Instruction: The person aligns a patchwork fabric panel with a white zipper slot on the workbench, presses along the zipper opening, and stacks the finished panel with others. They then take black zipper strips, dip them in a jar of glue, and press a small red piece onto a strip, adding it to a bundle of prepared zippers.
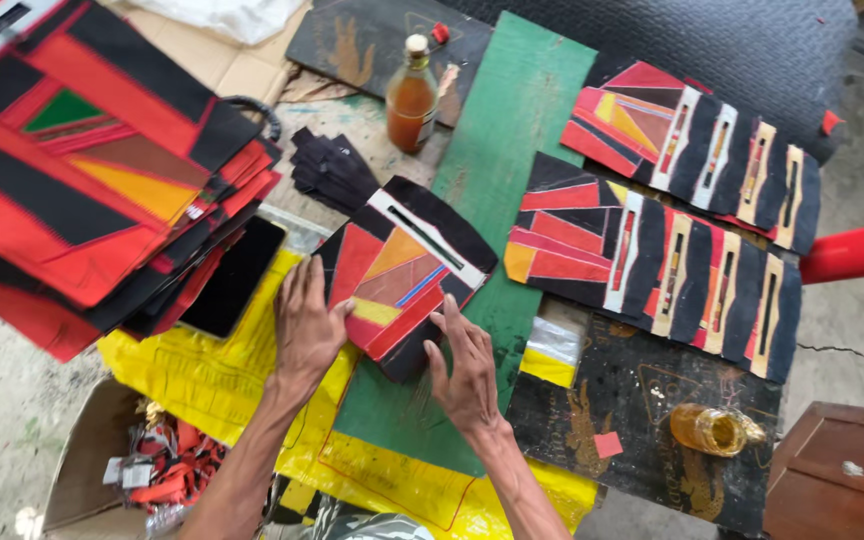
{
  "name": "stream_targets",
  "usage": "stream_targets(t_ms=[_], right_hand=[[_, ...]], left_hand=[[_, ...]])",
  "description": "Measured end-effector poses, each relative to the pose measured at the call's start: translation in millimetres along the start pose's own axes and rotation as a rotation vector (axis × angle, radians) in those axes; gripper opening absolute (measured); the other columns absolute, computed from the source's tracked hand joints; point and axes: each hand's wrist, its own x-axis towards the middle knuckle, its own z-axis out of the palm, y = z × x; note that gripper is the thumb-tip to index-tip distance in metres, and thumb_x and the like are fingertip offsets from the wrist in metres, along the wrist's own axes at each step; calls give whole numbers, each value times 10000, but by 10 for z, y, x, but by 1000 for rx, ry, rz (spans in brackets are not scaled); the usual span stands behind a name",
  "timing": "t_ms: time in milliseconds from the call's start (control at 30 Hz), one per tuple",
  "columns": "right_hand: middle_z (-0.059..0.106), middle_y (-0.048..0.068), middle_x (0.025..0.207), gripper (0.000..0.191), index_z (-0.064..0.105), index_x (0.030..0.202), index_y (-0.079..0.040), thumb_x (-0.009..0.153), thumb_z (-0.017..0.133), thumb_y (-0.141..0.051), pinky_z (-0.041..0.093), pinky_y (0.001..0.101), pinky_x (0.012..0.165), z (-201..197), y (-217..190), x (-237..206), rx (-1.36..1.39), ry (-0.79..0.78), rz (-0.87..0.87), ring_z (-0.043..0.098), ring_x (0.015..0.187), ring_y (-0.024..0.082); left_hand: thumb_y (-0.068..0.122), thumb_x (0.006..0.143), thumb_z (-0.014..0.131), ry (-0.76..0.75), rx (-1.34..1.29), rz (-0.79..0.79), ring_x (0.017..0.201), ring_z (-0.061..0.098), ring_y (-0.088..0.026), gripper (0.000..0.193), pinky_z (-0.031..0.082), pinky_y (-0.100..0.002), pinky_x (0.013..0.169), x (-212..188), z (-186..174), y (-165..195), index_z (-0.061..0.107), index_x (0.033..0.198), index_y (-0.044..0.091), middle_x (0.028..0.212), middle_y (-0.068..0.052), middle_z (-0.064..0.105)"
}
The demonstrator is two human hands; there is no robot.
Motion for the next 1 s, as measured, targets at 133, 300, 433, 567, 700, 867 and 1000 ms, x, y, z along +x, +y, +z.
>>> stream_targets(t_ms=[133,300,433,567,700,867,1000], right_hand=[[720,87,1267,801,356,1558,-6,871,762,-77,444,397,1045,220,175,-483,-37,29,49,622,1190,271],[716,78,1272,794,357,1561,-1,879,757,-74,437,400,1054,445,222,-933,-30,70,53,622,1198,271],[716,84,1282,774,369,1552,-7,883,754,-74,440,397,1056,468,194,-1063,-38,83,36,625,1203,273],[717,88,1280,776,370,1551,-5,881,755,-71,442,393,1056,450,127,-1123,-21,87,45,627,1208,270],[726,80,1259,790,374,1547,-15,864,767,-75,429,397,1064,353,-11,-1194,-2,101,70,625,1219,273],[698,111,1300,576,532,1432,-44,901,745,-112,488,400,1059,-361,-102,-1473,14,224,200,650,1248,292],[672,129,1193,313,659,1215,-27,918,701,-114,491,410,1053,-1850,68,-2231,-358,603,354,644,1138,319]], left_hand=[[293,808,812,-86,-77,-20,1347,424,-455,844,324,-529,1143,-253,17,-83,421,1437,-111,1429,-290,500],[270,789,810,-126,-18,0,1263,524,-429,774,413,-504,1083,-589,-28,-198,481,1415,-45,1356,-262,551],[238,806,852,-56,91,142,1211,562,-443,688,470,-485,1015,-731,-81,-207,539,1356,-32,1341,-293,540],[143,779,838,3,-463,-87,1099,637,-310,690,540,-390,931,-843,-176,-251,512,1372,10,1258,-198,570],[107,890,806,-19,-1092,-328,979,658,-164,452,550,-307,865,-1178,-87,-25,600,1274,-13,1166,-140,679],[141,923,760,-12,-818,-325,929,672,-102,280,538,-281,815,-1570,-69,694,696,1158,3,1052,-88,739],[68,923,729,-300,-860,-211,899,693,-117,267,553,-269,810,-1657,-813,869,698,1172,-22,1061,-97,750]])
